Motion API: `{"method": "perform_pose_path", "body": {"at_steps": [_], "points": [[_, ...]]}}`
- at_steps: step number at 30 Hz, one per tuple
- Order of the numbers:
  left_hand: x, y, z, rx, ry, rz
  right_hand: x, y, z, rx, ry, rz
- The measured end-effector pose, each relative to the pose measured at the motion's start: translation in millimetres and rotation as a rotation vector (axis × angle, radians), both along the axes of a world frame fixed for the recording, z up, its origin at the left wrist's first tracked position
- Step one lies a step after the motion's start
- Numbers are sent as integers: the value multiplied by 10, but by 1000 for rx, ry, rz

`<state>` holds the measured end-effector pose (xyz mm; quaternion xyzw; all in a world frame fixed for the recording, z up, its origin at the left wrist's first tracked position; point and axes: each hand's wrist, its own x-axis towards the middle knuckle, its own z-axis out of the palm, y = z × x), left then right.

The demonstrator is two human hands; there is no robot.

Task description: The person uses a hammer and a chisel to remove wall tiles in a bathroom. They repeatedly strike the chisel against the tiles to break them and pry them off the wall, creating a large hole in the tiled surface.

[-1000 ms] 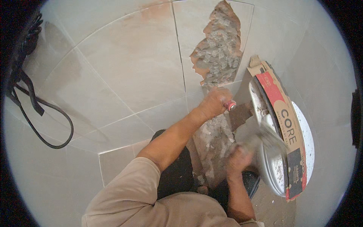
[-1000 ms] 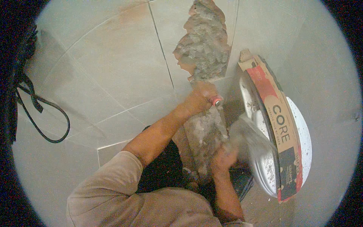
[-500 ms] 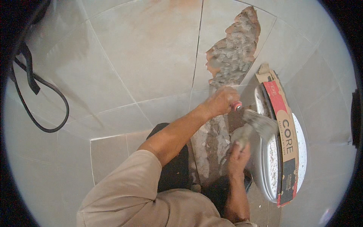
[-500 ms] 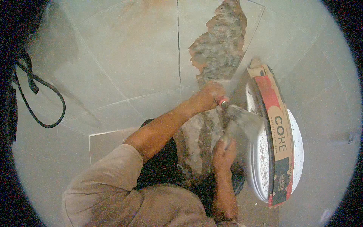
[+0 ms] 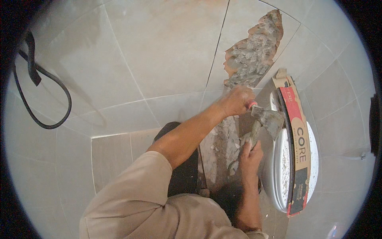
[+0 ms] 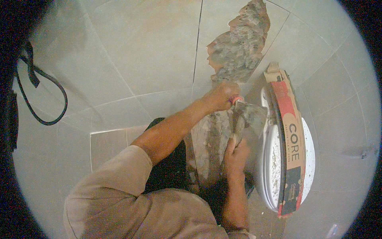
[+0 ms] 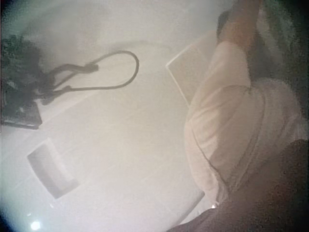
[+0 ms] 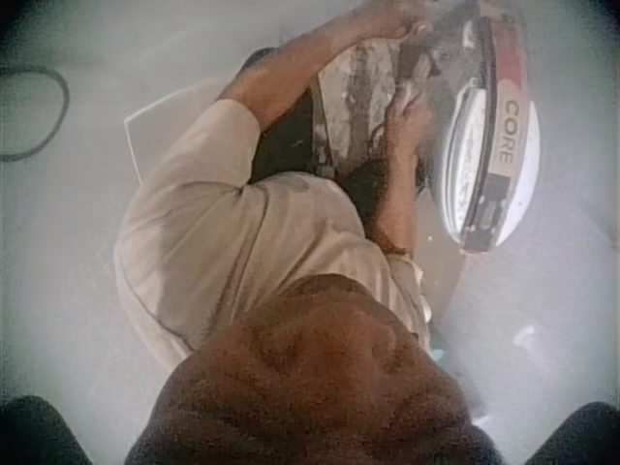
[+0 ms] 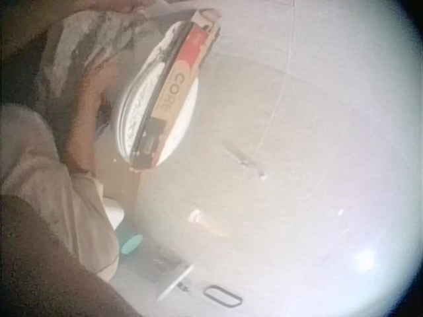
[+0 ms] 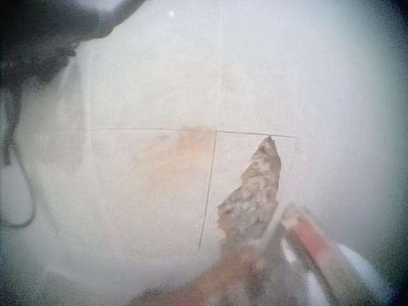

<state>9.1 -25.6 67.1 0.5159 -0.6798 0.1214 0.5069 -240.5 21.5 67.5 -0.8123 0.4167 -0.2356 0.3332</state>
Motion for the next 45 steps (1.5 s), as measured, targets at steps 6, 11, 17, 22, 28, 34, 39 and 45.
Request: {"method": "perform_pose_path", "body": {"at_steps": [6,11,17,22,28,34,39,45], "points": [[50,45,163,69,274,114,-399,-11,-223,-33,-305,-165],[156,46,343,133,498,141,-696,244,-4,36,-260,-117],[227,95,520,147,648,231,-940,483,-74,117,-337,-100],[327,119,493,58,893,129,-1032,554,-118,168,-308,-73],[349,81,294,67,1202,-61,-1036,599,-332,273,-287,-83],[-376,83,-212,422,346,91,-1063,663,-389,353,-181,-53],[-393,-41,-476,294,-234,58,-1040,724,-310,414,-166,5],[-202,-321,-319,252,-268,49,-1145,815,-443,509,-119,-18]]}}
